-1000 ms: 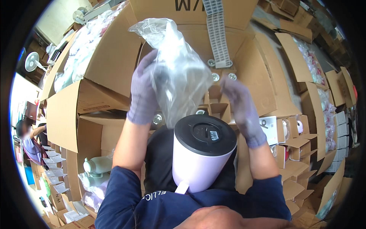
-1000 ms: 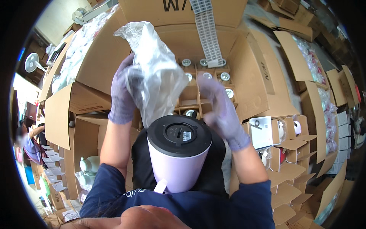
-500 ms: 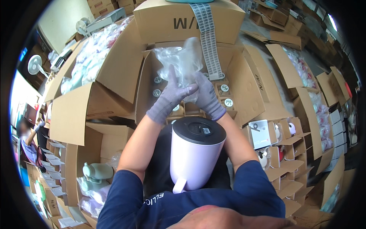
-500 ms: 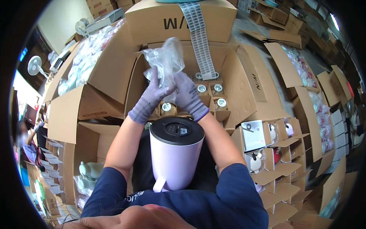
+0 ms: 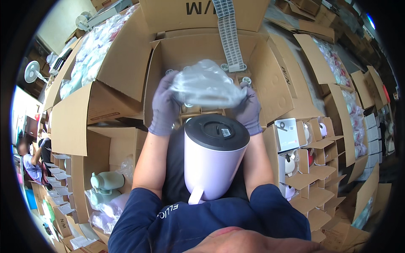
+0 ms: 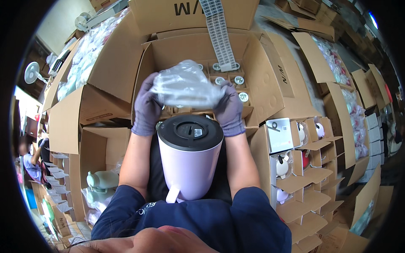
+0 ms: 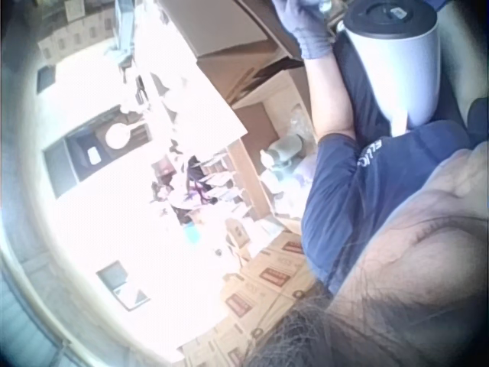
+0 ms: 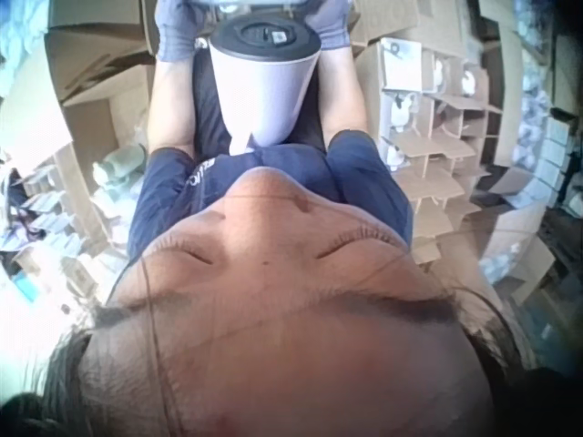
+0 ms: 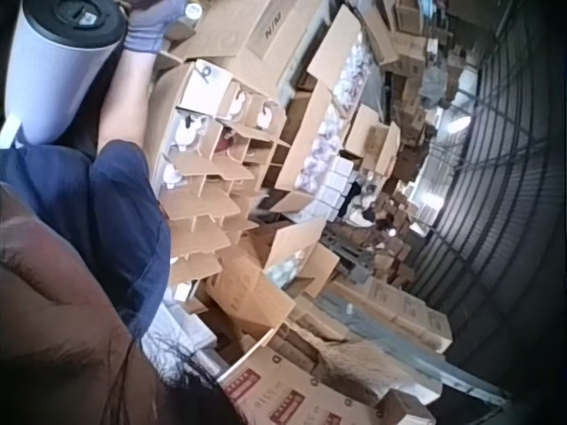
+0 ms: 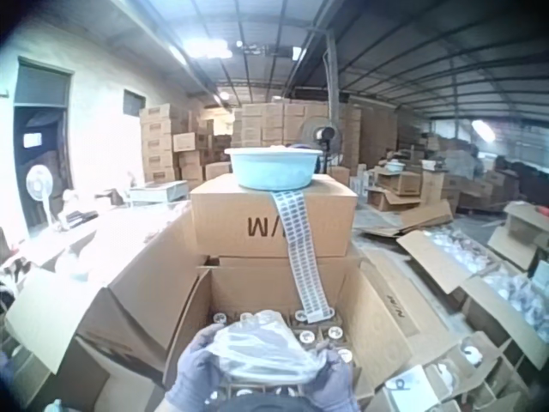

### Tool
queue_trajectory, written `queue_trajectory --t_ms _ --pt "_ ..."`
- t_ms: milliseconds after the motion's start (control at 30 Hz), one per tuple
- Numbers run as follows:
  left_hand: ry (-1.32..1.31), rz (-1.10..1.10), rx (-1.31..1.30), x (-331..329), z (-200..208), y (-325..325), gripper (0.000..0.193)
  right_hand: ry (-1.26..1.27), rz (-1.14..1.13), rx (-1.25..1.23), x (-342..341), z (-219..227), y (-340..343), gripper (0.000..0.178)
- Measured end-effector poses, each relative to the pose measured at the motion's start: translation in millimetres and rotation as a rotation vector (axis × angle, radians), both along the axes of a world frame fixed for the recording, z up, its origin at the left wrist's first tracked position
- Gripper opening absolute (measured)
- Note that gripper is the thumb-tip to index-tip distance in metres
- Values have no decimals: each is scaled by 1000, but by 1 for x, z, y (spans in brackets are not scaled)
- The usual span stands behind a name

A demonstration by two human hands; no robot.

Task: The person assembles multiple kettles by inserting glass inner pots into colored outer shells, securing lids, applying labels, and wrapping each unit in plastic. The person handles red, white, purple, and green kettles one at a time.

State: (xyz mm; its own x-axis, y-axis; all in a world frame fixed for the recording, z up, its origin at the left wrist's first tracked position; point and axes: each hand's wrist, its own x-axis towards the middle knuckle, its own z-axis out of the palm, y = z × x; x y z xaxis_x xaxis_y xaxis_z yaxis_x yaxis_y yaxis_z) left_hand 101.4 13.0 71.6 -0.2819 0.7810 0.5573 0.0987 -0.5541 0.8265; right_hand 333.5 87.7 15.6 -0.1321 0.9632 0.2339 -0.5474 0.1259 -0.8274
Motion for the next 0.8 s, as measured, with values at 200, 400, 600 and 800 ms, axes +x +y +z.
queue_trajectory --t_ms 200,400,600,800 --pt "23 -129 -385 15 -32 -60 45 -214 274 17 30 -22 -57 16" --pt "-37 140 -127 48 -17 -84 41 174 169 1 71 24 -106 35" --pt "420 214 273 53 17 -117 24 -288 172 203 85 38 -149 26" --pt "762 451 87 22 -66 -147 29 -784 -12 613 59 -7 -189 26"
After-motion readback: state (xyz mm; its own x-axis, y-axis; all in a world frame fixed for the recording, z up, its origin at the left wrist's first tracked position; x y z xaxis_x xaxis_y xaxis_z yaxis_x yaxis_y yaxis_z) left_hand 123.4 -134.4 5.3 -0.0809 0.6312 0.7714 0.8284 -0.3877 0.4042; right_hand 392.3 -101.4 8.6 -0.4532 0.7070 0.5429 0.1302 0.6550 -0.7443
